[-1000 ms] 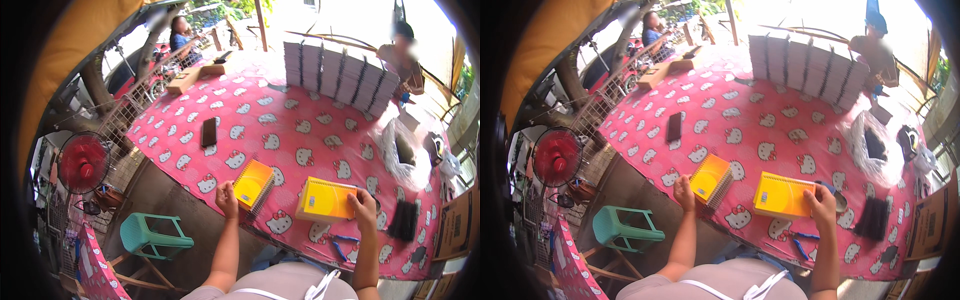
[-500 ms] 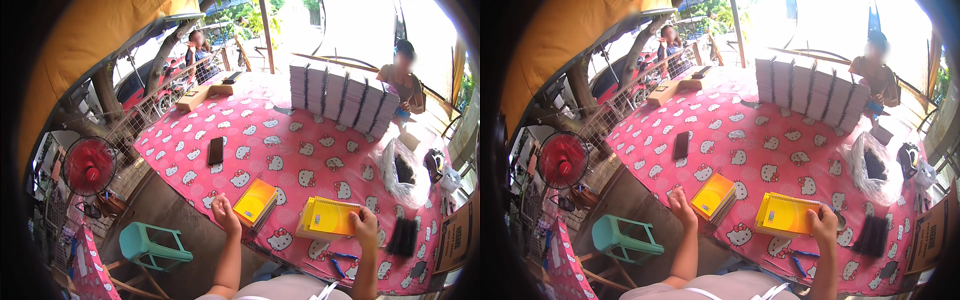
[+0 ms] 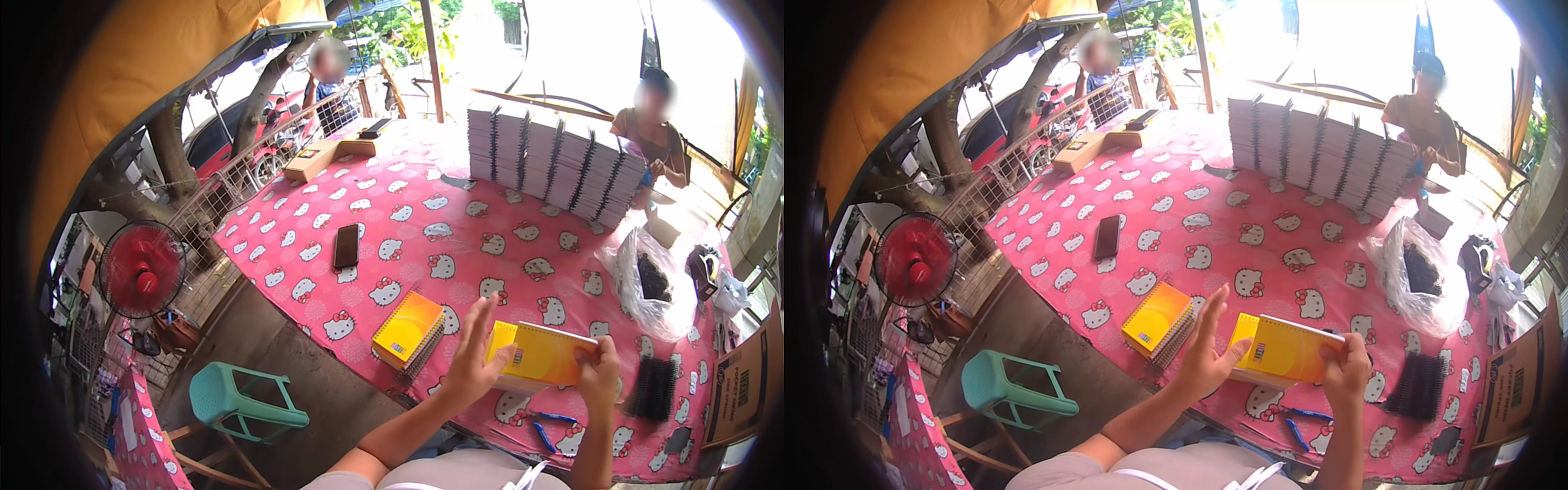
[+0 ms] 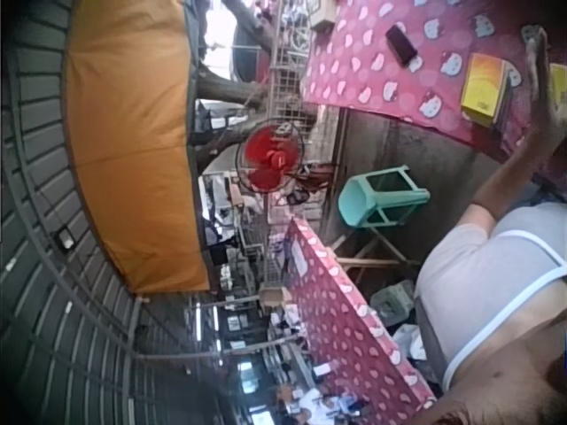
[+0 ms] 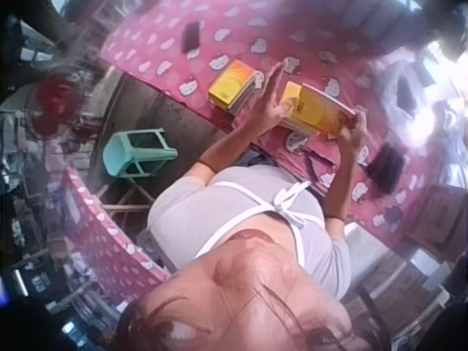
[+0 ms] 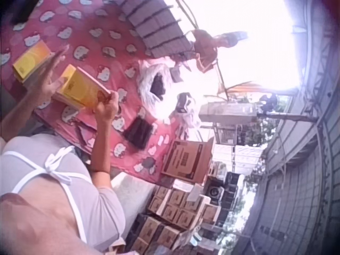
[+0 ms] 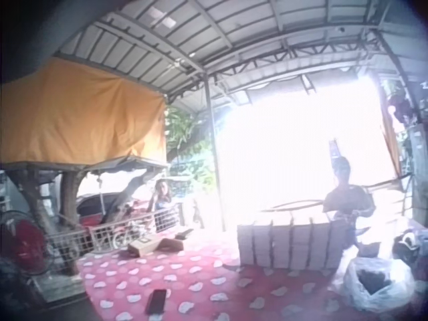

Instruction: The person binds notebooks by threading a spiral coil through pre-punched holes in stacked paper and covers by hand, then crimps the ends of the coil with a tool.

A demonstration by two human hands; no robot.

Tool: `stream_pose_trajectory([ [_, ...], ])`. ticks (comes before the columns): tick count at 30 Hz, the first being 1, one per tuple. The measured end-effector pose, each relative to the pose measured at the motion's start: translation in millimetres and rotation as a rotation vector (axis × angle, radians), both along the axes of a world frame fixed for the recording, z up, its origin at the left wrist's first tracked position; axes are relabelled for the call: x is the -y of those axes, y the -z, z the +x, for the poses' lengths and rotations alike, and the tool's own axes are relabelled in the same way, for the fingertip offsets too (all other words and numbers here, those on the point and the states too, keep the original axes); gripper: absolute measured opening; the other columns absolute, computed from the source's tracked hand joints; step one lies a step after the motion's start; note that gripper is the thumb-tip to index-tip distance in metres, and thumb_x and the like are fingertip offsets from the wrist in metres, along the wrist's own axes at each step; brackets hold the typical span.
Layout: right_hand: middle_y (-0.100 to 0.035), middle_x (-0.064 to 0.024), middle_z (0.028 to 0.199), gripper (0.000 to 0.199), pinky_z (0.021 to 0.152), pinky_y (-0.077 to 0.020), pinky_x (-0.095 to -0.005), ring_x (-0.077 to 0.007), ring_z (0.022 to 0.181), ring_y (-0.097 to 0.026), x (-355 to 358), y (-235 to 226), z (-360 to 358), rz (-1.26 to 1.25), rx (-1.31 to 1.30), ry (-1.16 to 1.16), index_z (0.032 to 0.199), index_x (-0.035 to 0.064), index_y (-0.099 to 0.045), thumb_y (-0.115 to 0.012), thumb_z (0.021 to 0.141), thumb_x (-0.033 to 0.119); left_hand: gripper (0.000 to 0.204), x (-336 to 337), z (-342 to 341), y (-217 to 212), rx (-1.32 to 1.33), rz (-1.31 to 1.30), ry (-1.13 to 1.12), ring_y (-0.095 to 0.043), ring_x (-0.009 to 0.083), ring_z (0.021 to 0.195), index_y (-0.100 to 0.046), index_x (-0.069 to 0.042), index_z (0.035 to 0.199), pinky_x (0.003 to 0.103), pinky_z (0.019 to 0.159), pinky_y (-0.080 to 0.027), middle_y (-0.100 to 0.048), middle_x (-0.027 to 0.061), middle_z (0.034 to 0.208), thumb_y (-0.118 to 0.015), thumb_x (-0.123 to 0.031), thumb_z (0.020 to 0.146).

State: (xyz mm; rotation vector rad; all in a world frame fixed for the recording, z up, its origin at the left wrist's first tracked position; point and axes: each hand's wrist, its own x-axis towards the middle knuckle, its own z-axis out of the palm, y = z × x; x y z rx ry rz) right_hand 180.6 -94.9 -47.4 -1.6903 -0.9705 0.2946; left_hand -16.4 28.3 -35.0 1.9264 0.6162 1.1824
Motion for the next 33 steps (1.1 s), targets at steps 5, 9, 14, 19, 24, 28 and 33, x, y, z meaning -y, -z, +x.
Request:
stream_pose_trajectory([
  [5, -0.055, -0.007, 0.1, 0.023, 0.082, -0.0448, -0.0254, -0.0113, 0.09, -0.052, 3.3, -17.3, -24.9, 0.287, -0.273, -0.299, 0.098, 0.0069, -0.041, -0.062, 0.09, 0.001, 0.06, 22.2, 7.9, 5.2, -0.148, 0.149, 0.182, -0.04, 0.0407, 0.13, -0.039, -0.012, 0.142, 0.039, 0.103, -0.039, -0.036, 0.0249, 0.14, -0.053, 0.01, 0.088],
  [9, -0.053, -0.0055, 0.1, 0.021, 0.081, -0.0449, -0.0246, -0.0102, 0.088, -0.049, -9.2, 18.4, -19.6, 0.26, -0.263, -0.239, 0.096, 0.0076, -0.041, -0.06, 0.091, 0.0, 0.062, 20.0, 11.8, 9.5, -0.267, 0.227, 0.041, -0.038, 0.043, 0.128, -0.043, -0.02, 0.142, 0.06, 0.107, -0.024, -0.031, 0.0258, 0.142, -0.06, 0.001, 0.087],
  [14, -0.055, -0.0116, 0.102, 0.029, 0.083, -0.0468, -0.0342, -0.0223, 0.093, -0.056, 0.5, 8.4, -13.9, 0.131, 0.117, -0.309, 0.1, 0.0049, -0.048, -0.069, 0.081, 0.0, 0.023, 26.6, 38.0, -16.6, -0.31, 0.431, 0.022, -0.056, 0.0185, 0.107, -0.073, -0.019, 0.101, 0.056, 0.107, -0.017, -0.067, -0.0003, 0.108, -0.072, -0.016, 0.078],
  [19, -0.059, -0.0198, 0.105, 0.044, 0.084, -0.0483, -0.0417, -0.036, 0.098, -0.06, 52.1, 52.3, 145.4, -0.261, 0.383, 0.218, 0.098, 0.0011, -0.058, -0.083, 0.069, 0.021, 0.018, 6.1, 38.4, -37.6, -0.2, 0.433, 0.057, -0.058, 0.014, 0.085, -0.073, -0.018, 0.092, 0.046, 0.093, -0.028, -0.07, -0.0057, 0.089, -0.073, -0.011, 0.075],
  [24, -0.062, -0.0214, 0.107, 0.036, 0.082, -0.0529, -0.0465, -0.0383, 0.1, -0.064, 94.3, 132.7, 203.1, -0.99, 0.359, 0.65, 0.09, 0.0019, -0.062, -0.078, 0.075, 0.031, 0.016, 4.4, 48.9, -26.3, -0.233, 0.431, 0.045, -0.059, 0.0139, 0.086, -0.073, -0.017, 0.088, 0.045, 0.098, -0.026, -0.07, -0.0046, 0.088, -0.075, -0.01, 0.074],
  [28, -0.066, -0.0195, 0.094, 0.026, 0.08, -0.0534, -0.0467, -0.0367, 0.091, -0.067, 86.4, 148.4, 208.9, -1.008, 0.562, 0.652, 0.091, 0.0023, -0.063, -0.074, 0.078, 0.022, 0.015, 2.1, 46.7, -21.7, -0.236, 0.36, 0.054, -0.06, 0.0154, 0.085, -0.072, -0.016, 0.088, 0.045, 0.1, -0.025, -0.069, -0.0035, 0.086, -0.074, -0.008, 0.075],
  [33, -0.062, -0.0181, 0.092, 0.024, 0.074, -0.0511, -0.0425, -0.0345, 0.085, -0.064, 98.2, 121.2, 217.3, -0.555, 0.309, 0.679, 0.091, 0.0022, -0.063, -0.076, 0.075, 0.015, 0.017, 3.2, 46.7, -30.9, -0.248, 0.342, 0.075, -0.059, 0.0161, 0.087, -0.072, -0.015, 0.09, 0.046, 0.1, -0.025, -0.069, -0.0019, 0.086, -0.077, -0.016, 0.074],
])
